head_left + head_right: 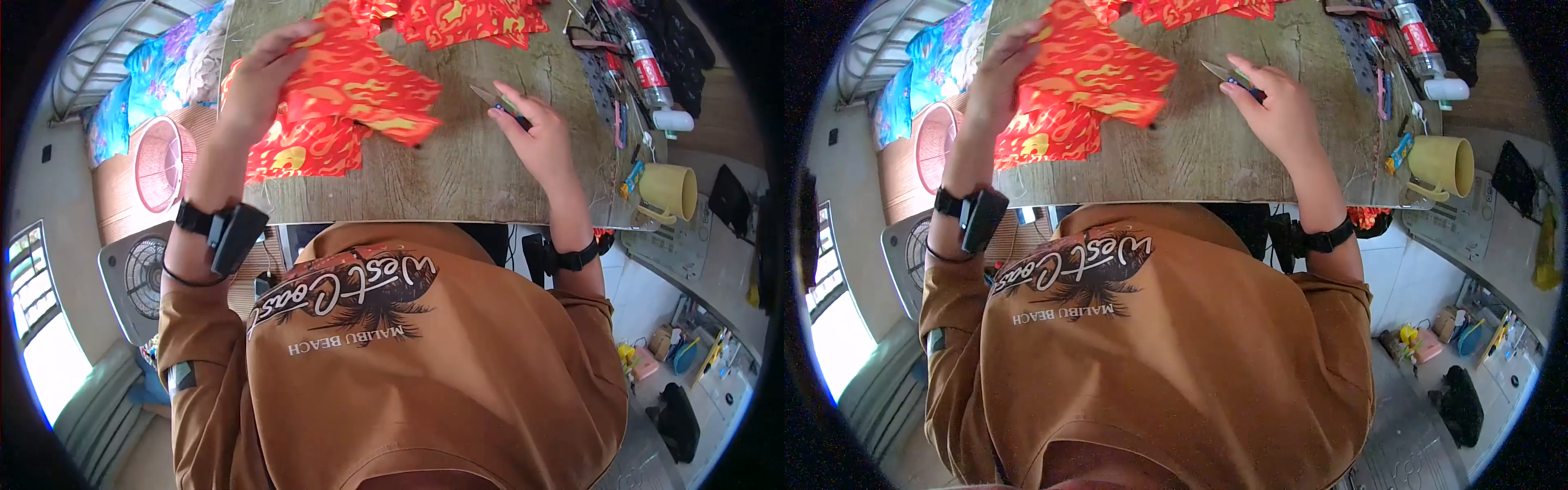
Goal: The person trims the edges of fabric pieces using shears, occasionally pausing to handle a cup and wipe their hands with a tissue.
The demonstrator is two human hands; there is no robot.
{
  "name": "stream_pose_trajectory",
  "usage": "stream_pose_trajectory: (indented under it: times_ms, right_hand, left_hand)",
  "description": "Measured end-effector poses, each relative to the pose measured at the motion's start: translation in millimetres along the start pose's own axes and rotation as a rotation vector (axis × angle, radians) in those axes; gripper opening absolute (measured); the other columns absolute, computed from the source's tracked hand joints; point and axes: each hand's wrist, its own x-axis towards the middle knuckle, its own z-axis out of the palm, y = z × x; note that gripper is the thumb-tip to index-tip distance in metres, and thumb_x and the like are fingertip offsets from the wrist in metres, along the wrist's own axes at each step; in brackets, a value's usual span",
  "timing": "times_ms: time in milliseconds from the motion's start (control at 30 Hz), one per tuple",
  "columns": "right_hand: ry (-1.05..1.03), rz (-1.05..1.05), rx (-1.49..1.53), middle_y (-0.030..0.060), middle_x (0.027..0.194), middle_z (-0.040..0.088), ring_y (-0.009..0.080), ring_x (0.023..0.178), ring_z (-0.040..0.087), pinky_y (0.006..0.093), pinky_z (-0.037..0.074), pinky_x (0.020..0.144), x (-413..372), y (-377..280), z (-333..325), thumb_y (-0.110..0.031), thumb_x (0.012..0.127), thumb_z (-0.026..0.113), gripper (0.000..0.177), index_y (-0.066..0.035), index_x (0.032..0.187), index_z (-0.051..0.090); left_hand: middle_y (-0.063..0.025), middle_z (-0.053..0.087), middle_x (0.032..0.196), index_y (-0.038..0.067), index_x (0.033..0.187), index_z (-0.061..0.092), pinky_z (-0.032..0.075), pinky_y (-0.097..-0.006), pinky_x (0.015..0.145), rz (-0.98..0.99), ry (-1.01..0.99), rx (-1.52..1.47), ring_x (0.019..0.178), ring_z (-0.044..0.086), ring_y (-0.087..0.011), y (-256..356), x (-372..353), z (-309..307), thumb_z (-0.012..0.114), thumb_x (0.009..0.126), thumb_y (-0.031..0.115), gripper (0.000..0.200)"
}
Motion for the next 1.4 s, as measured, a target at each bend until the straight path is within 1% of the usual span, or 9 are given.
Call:
stream_pose_trajectory:
  times_ms: [100, 200, 367, 500, 600, 733, 967, 1100, 1400]
  right_hand:
    - [-0.007, -0.023, 0.030, 0.0094, 0.079, 0.062, 0.0162, 0.071, 0.058, 0.0270, 0.045, 0.066, 0.9, 1.7, 3.5, -0.019, 0.078, 0.069, 0.039, -0.014, 0.115, 0.061]
    - [-0.029, -0.033, 0.036, 0.0100, 0.084, 0.063, 0.0165, 0.076, 0.060, 0.0269, 0.046, 0.069, 2.5, 1.1, 5.6, -0.019, 0.078, 0.069, 0.039, -0.014, 0.115, 0.061]
    - [-0.077, -0.025, 0.023, 0.0109, 0.090, 0.064, 0.0172, 0.081, 0.061, 0.0269, 0.046, 0.072, 5.7, -8.1, 5.7, -0.020, 0.079, 0.068, 0.038, -0.014, 0.116, 0.060]
    - [-0.080, -0.023, 0.026, 0.0117, 0.091, 0.064, 0.0185, 0.082, 0.061, 0.0272, 0.046, 0.073, 6.6, -9.5, 3.7, -0.021, 0.080, 0.067, 0.038, -0.014, 0.117, 0.059]
    - [-0.062, -0.035, 0.006, 0.0125, 0.092, 0.064, 0.0198, 0.083, 0.062, 0.0276, 0.047, 0.073, 14.3, -10.9, 1.9, -0.022, 0.081, 0.066, 0.038, -0.013, 0.117, 0.059]
    - [-0.013, -0.051, -0.028, 0.0139, 0.094, 0.064, 0.0222, 0.084, 0.062, 0.0291, 0.047, 0.073, 31.4, -10.5, 2.9, -0.025, 0.082, 0.065, 0.038, -0.012, 0.117, 0.058]
    - [0.089, -0.004, -0.156, 0.0138, 0.093, 0.064, 0.0265, 0.087, 0.063, 0.0334, 0.048, 0.074, 73.2, -18.2, 4.2, -0.028, 0.080, 0.066, 0.036, -0.009, 0.110, 0.060]
    - [0.060, 0.082, -0.300, 0.0124, 0.099, 0.063, 0.0276, 0.092, 0.061, 0.0355, 0.048, 0.076, 97.9, -17.5, -5.0, -0.025, 0.078, 0.067, 0.033, -0.006, 0.105, 0.060]
    - [0.248, -0.152, -0.349, 0.0122, 0.119, 0.055, 0.0276, 0.105, 0.056, 0.0356, 0.046, 0.086, 134.3, 27.6, 6.6, -0.016, 0.080, 0.061, 0.031, -0.004, 0.108, 0.058]
  left_hand:
    - [-0.0035, 0.059, 0.112, 0.006, 0.116, 0.056, 0.046, -0.0227, 0.079, -0.058, 0.213, -0.051, 0.096, 0.056, -0.0100, -9.7, -27.0, -47.8, 0.052, 0.088, 0.005, 0.028]
    - [-0.0055, 0.059, 0.114, 0.009, 0.122, 0.053, 0.046, -0.0228, 0.081, -0.087, 0.332, 0.636, 0.097, 0.056, -0.0102, -24.1, -53.0, -73.9, 0.053, 0.088, 0.007, 0.034]
    - [-0.0092, 0.058, 0.118, 0.010, 0.123, 0.053, 0.046, -0.0253, 0.082, -0.050, 0.320, 0.830, 0.101, 0.057, -0.0148, -17.6, -69.2, -69.0, 0.055, 0.087, 0.009, 0.037]
    - [-0.0135, 0.059, 0.116, 0.008, 0.120, 0.055, 0.046, -0.0293, 0.083, 0.147, 0.330, 0.997, 0.104, 0.058, -0.0233, -22.1, -68.6, -76.0, 0.060, 0.084, 0.015, 0.038]
    - [-0.0151, 0.055, 0.120, 0.009, 0.117, 0.057, 0.044, -0.0366, 0.089, 0.095, 0.287, 1.247, 0.108, 0.055, -0.0303, -23.1, -69.9, -81.5, 0.064, 0.080, 0.019, 0.039]
    - [-0.0138, 0.051, 0.126, 0.010, 0.114, 0.058, 0.039, -0.0423, 0.094, 0.197, 0.344, 1.576, 0.112, 0.050, -0.0321, -8.5, -59.2, -75.5, 0.065, 0.079, 0.023, 0.038]
    - [-0.0118, 0.048, 0.130, 0.011, 0.116, 0.056, 0.032, -0.0442, 0.099, 0.395, 0.107, 1.181, 0.118, 0.044, -0.0312, -25.8, -13.1, -20.8, 0.062, 0.080, 0.031, 0.042]
    - [-0.0104, 0.048, 0.130, 0.011, 0.121, 0.052, 0.029, -0.0435, 0.102, 0.300, 0.071, 1.278, 0.119, 0.043, -0.0307, -34.3, -12.8, -3.5, 0.060, 0.082, 0.032, 0.046]
    - [-0.0095, 0.048, 0.130, 0.010, 0.124, 0.049, 0.028, -0.0428, 0.103, 0.288, 0.048, 1.275, 0.120, 0.042, -0.0304, -30.1, -14.0, -2.0, 0.058, 0.083, 0.033, 0.048]
